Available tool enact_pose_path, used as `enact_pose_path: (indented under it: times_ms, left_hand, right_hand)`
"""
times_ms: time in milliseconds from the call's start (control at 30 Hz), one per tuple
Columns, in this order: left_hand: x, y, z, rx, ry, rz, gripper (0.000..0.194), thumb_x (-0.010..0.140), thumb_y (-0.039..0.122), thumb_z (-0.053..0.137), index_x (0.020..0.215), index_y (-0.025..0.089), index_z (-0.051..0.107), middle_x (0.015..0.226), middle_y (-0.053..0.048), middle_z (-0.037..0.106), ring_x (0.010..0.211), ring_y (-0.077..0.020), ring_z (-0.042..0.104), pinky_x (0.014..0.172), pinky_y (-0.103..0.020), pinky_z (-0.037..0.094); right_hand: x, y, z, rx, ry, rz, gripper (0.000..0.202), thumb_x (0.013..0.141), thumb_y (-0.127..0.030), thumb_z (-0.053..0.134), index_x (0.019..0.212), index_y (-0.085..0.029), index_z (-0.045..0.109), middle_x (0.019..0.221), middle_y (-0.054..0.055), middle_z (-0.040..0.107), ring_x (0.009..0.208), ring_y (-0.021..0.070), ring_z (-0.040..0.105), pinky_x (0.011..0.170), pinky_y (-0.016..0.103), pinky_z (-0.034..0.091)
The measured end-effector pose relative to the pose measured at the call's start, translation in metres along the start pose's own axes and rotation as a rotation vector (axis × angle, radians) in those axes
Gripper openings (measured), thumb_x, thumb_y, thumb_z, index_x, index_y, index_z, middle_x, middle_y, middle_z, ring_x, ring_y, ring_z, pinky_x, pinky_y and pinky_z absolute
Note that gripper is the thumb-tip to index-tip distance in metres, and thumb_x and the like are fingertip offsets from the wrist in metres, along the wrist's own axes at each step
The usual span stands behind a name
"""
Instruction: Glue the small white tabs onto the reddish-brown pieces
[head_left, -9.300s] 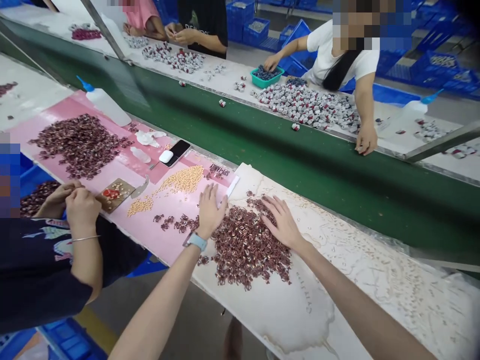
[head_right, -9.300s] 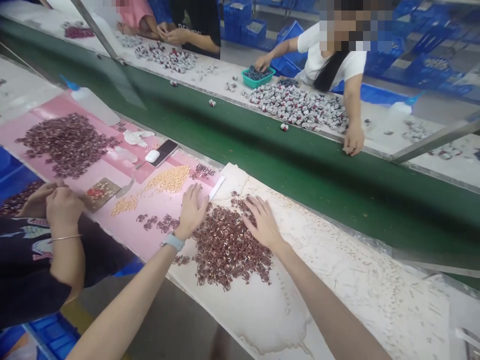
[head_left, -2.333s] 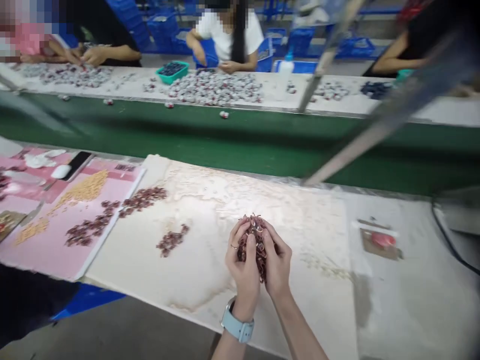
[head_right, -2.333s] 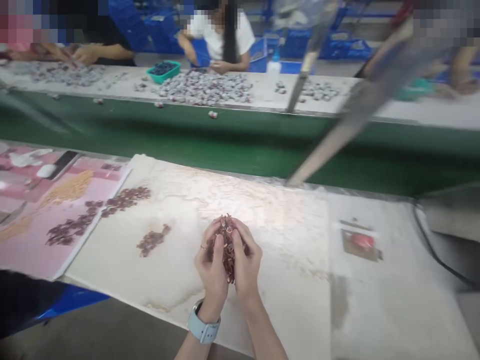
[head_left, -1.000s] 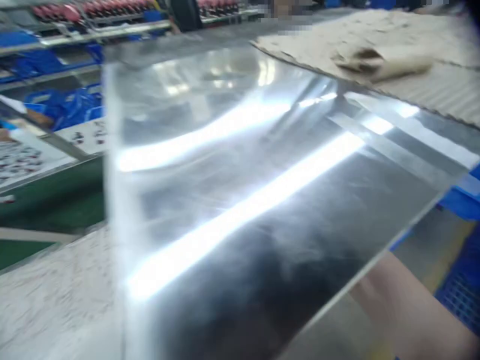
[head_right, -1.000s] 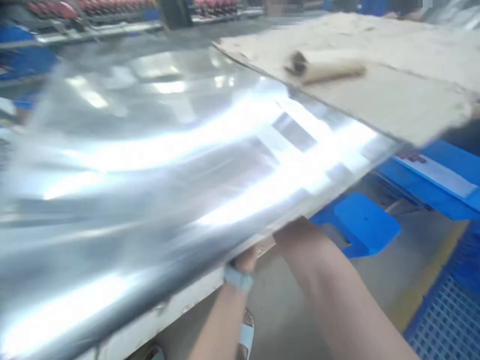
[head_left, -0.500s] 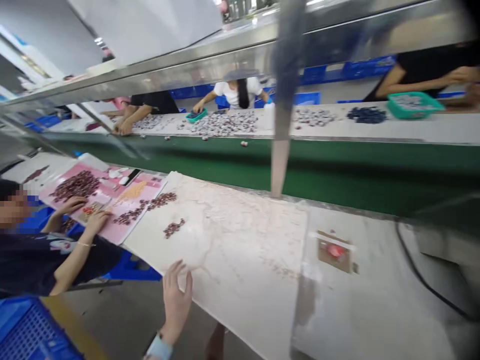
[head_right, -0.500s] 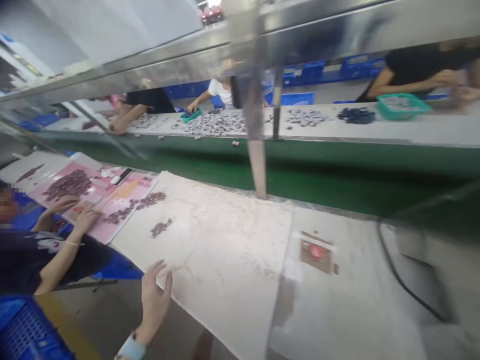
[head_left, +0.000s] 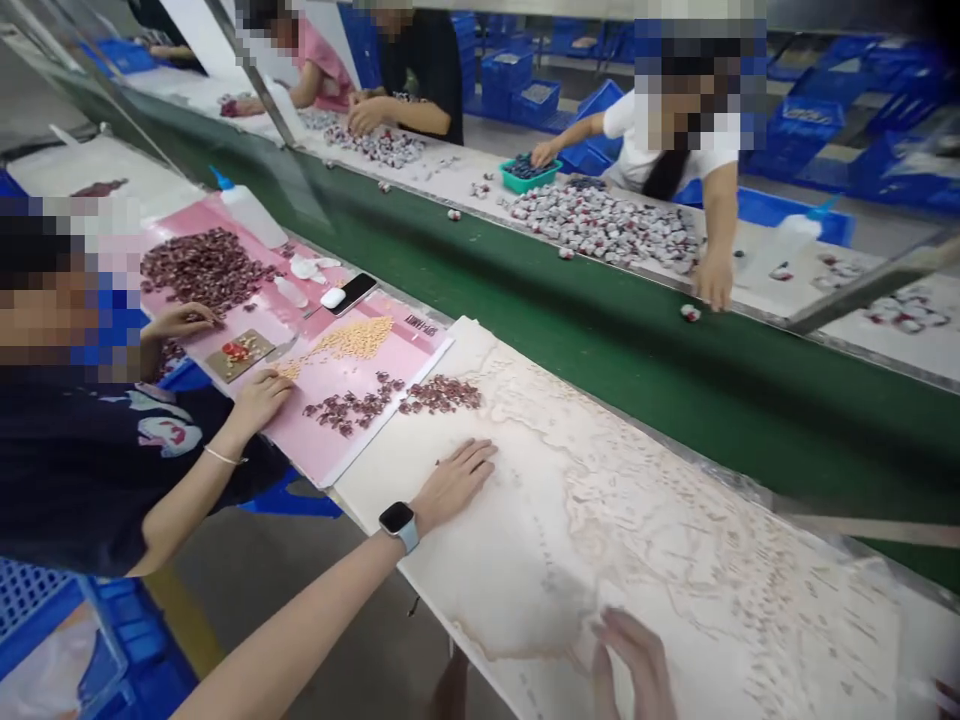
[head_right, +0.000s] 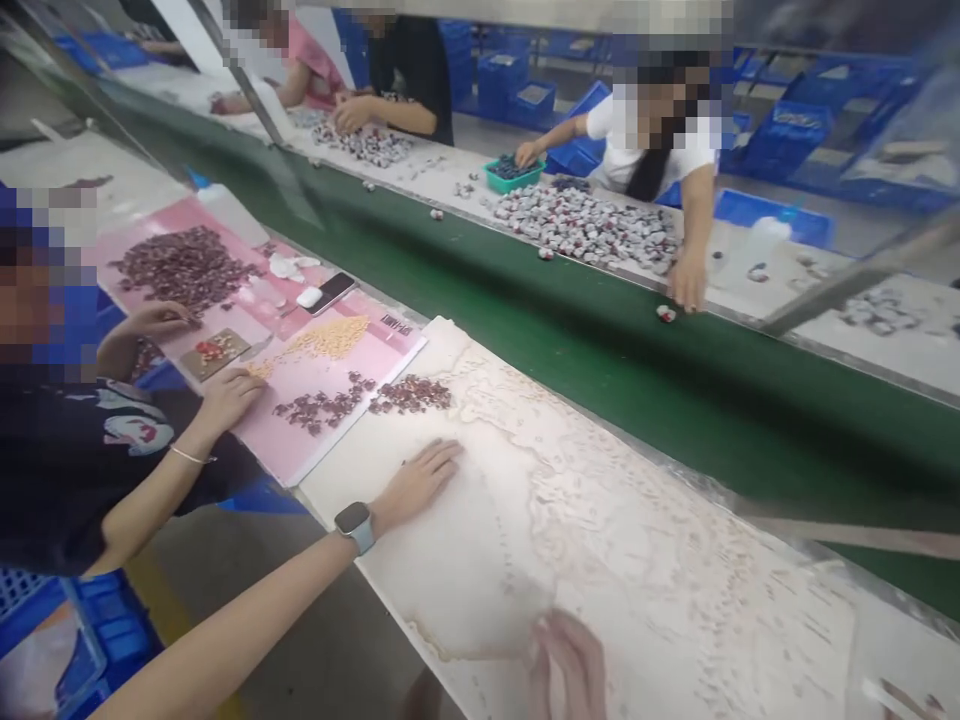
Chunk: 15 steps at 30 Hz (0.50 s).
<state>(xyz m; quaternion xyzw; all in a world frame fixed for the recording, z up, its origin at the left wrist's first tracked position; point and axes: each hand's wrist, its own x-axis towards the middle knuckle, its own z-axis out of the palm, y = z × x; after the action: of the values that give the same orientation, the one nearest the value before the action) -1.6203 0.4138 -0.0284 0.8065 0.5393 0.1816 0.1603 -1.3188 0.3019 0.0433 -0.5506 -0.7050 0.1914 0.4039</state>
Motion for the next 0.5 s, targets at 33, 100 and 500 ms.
enact_pose_path:
  times_ms: [33, 100, 500]
  left_hand:
    - [0.001, -0.010, -0.005, 0.006, 0.018, -0.016, 0.026, 0.100, 0.024, 0.059, 0.123, 0.014, 0.066, 0.146, -0.012, 0.057, 0.145, -0.0273, 0.048, 0.123, -0.058, 0.037]
    - [0.000, -0.028, -0.018, 0.026, 0.062, -0.064, 0.032, 0.099, 0.031, 0.062, 0.126, 0.015, 0.065, 0.147, -0.012, 0.057, 0.145, -0.0279, 0.048, 0.124, -0.058, 0.036]
    - [-0.064, -0.140, -0.087, 0.208, 0.579, -0.929, 0.063, 0.099, 0.048, 0.056, 0.154, 0.021, 0.041, 0.167, -0.015, 0.027, 0.158, -0.0402, 0.016, 0.126, -0.072, 0.013]
  right_hand:
    - [0.017, -0.001, 0.025, 0.017, -0.053, -0.038, 0.018, 0.103, -0.033, 0.057, 0.108, -0.020, 0.068, 0.111, 0.008, 0.068, 0.102, 0.0231, 0.069, 0.084, 0.043, 0.062]
    - [0.055, -0.003, 0.076, 0.039, -0.152, -0.098, 0.022, 0.104, -0.029, 0.049, 0.110, -0.025, 0.070, 0.114, 0.011, 0.066, 0.107, 0.0259, 0.069, 0.088, 0.047, 0.062]
    - [0.184, -0.033, 0.269, -0.116, -0.332, -0.137, 0.053, 0.106, -0.046, 0.045, 0.154, -0.024, 0.047, 0.164, 0.014, 0.039, 0.156, 0.0374, 0.025, 0.125, 0.069, 0.020]
